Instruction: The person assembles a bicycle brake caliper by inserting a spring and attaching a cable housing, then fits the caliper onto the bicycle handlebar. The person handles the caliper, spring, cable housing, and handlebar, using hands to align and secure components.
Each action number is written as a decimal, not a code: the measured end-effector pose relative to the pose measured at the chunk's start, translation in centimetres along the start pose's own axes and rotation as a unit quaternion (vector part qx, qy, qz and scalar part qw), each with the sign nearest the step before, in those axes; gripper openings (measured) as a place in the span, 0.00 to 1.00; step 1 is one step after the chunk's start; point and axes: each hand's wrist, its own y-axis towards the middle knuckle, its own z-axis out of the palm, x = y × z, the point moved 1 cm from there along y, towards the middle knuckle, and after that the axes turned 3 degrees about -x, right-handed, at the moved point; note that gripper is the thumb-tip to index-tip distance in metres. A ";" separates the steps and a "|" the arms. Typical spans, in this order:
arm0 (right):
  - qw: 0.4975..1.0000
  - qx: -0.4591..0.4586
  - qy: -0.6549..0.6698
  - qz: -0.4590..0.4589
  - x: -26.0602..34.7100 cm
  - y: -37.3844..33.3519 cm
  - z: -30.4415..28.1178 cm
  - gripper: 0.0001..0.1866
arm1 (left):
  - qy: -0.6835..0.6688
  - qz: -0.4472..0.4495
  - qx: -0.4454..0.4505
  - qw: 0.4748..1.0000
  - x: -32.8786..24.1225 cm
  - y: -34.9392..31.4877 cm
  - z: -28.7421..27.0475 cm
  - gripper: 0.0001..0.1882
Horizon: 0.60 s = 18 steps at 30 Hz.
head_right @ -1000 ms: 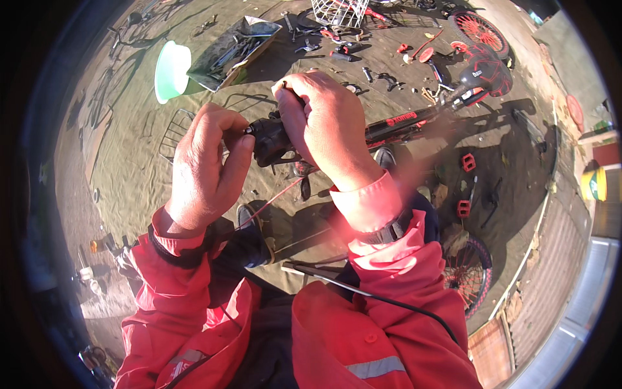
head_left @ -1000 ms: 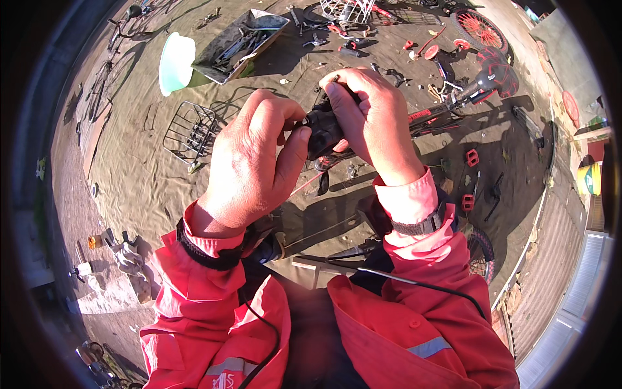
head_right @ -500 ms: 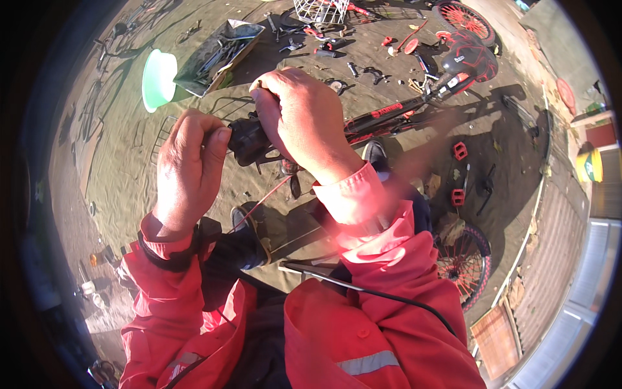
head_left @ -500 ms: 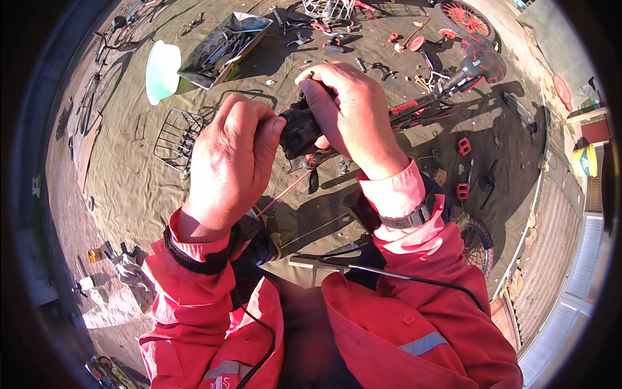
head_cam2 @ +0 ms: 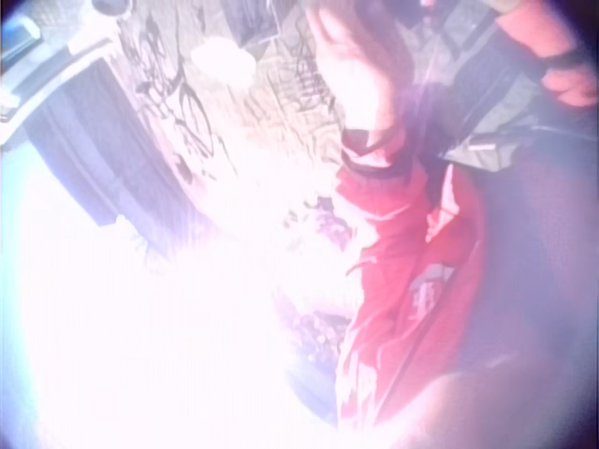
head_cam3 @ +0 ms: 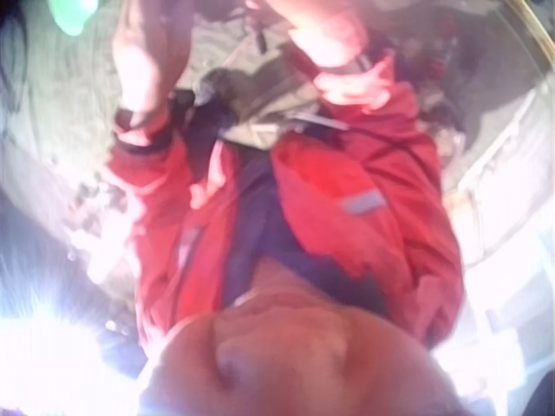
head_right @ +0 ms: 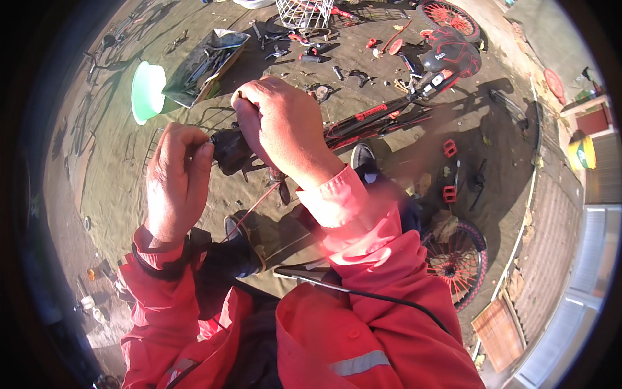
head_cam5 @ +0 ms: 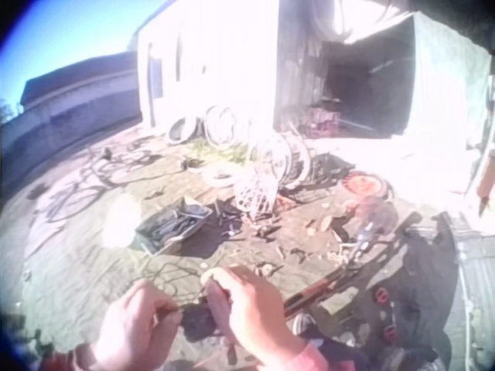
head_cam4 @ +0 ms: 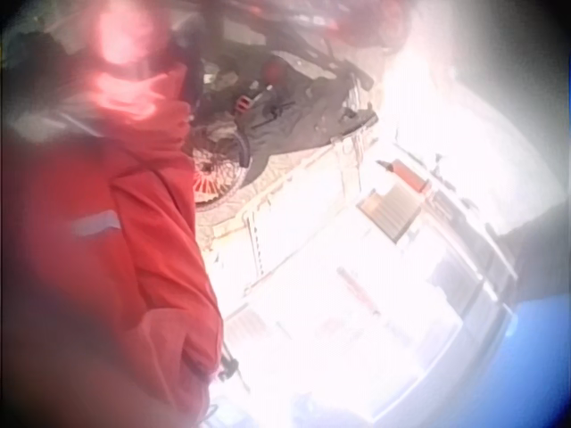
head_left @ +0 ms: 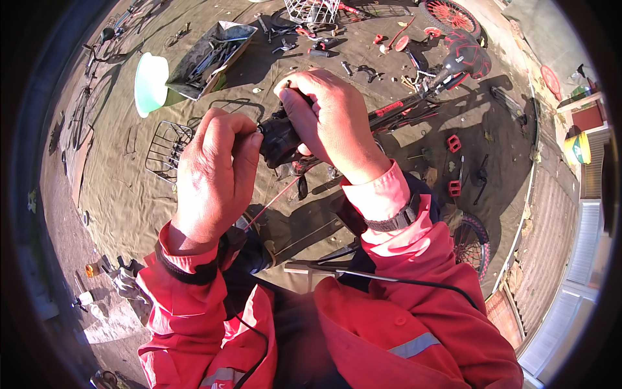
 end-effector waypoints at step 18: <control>0.999 -0.024 0.009 -0.020 0.0 0.1 0.2 0.06 | -0.003 0.012 0.005 1.000 0.1 0.3 -0.1 0.06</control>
